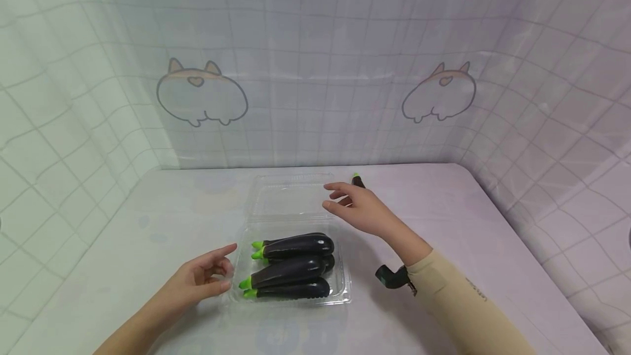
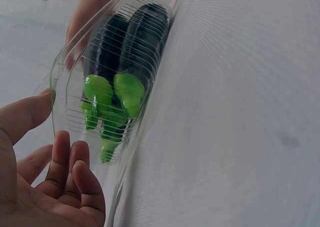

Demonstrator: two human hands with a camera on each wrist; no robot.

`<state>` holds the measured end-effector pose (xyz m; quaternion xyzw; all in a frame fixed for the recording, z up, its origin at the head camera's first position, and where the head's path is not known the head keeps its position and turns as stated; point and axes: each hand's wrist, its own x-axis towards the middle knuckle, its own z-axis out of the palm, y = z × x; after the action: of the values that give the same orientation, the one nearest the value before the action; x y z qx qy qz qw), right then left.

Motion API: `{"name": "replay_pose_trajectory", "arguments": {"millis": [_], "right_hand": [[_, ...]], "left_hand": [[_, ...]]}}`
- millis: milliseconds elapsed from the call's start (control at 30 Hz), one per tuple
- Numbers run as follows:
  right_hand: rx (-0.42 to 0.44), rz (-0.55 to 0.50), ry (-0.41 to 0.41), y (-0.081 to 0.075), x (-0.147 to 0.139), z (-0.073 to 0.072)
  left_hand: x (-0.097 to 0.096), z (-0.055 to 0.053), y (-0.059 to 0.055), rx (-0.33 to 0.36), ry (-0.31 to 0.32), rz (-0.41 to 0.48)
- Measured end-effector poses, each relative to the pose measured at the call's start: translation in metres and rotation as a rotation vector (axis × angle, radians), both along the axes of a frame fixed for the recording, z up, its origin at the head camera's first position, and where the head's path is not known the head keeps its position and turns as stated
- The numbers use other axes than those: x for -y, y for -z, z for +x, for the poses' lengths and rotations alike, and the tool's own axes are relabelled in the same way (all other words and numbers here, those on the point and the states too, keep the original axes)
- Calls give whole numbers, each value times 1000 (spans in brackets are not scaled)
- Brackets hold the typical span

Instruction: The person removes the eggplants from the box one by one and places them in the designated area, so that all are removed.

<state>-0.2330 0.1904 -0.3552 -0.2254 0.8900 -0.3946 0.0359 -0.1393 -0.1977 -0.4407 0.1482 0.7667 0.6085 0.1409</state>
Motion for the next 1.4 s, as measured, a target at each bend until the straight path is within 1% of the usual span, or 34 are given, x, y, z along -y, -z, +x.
{"name": "replay_pose_trajectory", "arguments": {"millis": [233, 467, 700, 833, 1067, 1267, 1400], "right_hand": [[52, -2, -96, 4, 13, 6], [49, 17, -224, 8, 24, 10], [59, 41, -339, 13, 31, 13], [59, 74, -400, 15, 33, 14], [14, 186, -425, 17, 35, 14], [6, 218, -429, 19, 36, 14], [-16, 240, -446, 19, 37, 15]], "left_hand": [[0, 0, 1, -4, 0, -3], [-1, -1, 2, 3, 7, 4], [-1, -1, 3, -23, 24, 1], [-1, -1, 2, -23, 28, 0], [0, -1, 2, -25, 29, 0], [-1, -1, 2, -6, 20, -1], [-2, -1, 1, 6, 6, -13]]}}
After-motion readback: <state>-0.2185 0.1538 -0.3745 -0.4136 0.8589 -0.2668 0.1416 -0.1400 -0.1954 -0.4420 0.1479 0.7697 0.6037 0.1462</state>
